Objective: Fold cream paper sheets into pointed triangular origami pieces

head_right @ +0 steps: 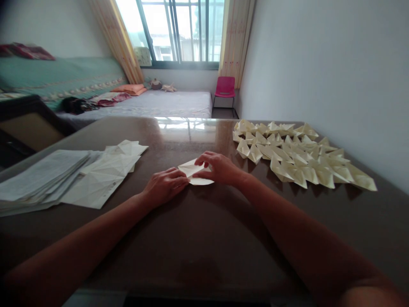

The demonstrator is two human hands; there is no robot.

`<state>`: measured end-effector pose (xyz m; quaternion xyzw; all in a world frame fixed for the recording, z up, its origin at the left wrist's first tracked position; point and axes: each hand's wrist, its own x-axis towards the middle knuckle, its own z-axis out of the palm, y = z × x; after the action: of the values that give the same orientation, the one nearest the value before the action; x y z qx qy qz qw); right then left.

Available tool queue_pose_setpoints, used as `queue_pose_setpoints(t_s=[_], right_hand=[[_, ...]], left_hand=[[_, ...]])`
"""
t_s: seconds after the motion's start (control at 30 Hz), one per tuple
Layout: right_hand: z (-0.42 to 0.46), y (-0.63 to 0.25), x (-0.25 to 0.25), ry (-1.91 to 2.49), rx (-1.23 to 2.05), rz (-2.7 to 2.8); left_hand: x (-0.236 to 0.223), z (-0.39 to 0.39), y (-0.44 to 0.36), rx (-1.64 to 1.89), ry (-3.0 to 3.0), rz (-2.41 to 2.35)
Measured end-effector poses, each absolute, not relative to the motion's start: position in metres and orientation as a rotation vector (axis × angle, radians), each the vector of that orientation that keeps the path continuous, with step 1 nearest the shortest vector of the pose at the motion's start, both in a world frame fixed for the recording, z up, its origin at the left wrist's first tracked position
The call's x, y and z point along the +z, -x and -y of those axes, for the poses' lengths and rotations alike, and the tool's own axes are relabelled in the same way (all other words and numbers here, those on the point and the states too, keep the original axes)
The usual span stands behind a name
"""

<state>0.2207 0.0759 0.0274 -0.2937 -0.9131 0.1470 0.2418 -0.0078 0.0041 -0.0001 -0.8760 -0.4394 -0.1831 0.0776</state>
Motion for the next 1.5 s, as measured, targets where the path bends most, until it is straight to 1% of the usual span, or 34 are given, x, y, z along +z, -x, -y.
queue_pose_setpoints(t_s=[0.07, 0.17, 0.43, 0.53, 0.6, 0.7, 0.83, 1.03, 1.3, 1.5], right_hand=[[-0.068, -0.220, 0.032, 0.677, 0.391, 2.658], [-0.061, -0.219, 0.030, 0.656, 0.350, 2.783], [-0.072, -0.223, 0.019, 0.615, 0.694, 2.735], [-0.074, -0.222, 0.019, 0.677, 0.811, 2.669], [-0.074, -0.220, 0.018, 0.769, 0.827, 2.640], [-0.073, -0.216, 0.015, 0.963, 0.752, 2.613], [-0.069, -0.211, 0.011, 1.216, 0.526, 2.587], [-0.062, -0.203, 0.009, 1.359, 0.251, 2.600], [-0.055, -0.200, 0.013, 1.444, 0.129, 2.612], [-0.056, -0.199, 0.012, 1.467, 0.141, 2.615]], left_hand=[[0.001, -0.003, 0.006, -0.560, 2.606, 1.320], [0.001, -0.003, 0.006, -0.564, 2.654, 1.309], [0.002, -0.009, 0.027, -0.536, 2.811, 1.229], [0.003, -0.010, 0.030, -0.509, 2.826, 1.206], [0.004, -0.010, 0.030, -0.491, 2.833, 1.186], [0.007, -0.009, 0.029, -0.473, 2.824, 1.166], [0.009, -0.008, 0.029, -0.437, 2.820, 1.155], [0.010, -0.007, 0.027, -0.395, 2.824, 1.192], [0.011, -0.006, 0.026, -0.448, 2.829, 1.194], [0.012, -0.005, 0.023, -0.411, 2.813, 1.259]])
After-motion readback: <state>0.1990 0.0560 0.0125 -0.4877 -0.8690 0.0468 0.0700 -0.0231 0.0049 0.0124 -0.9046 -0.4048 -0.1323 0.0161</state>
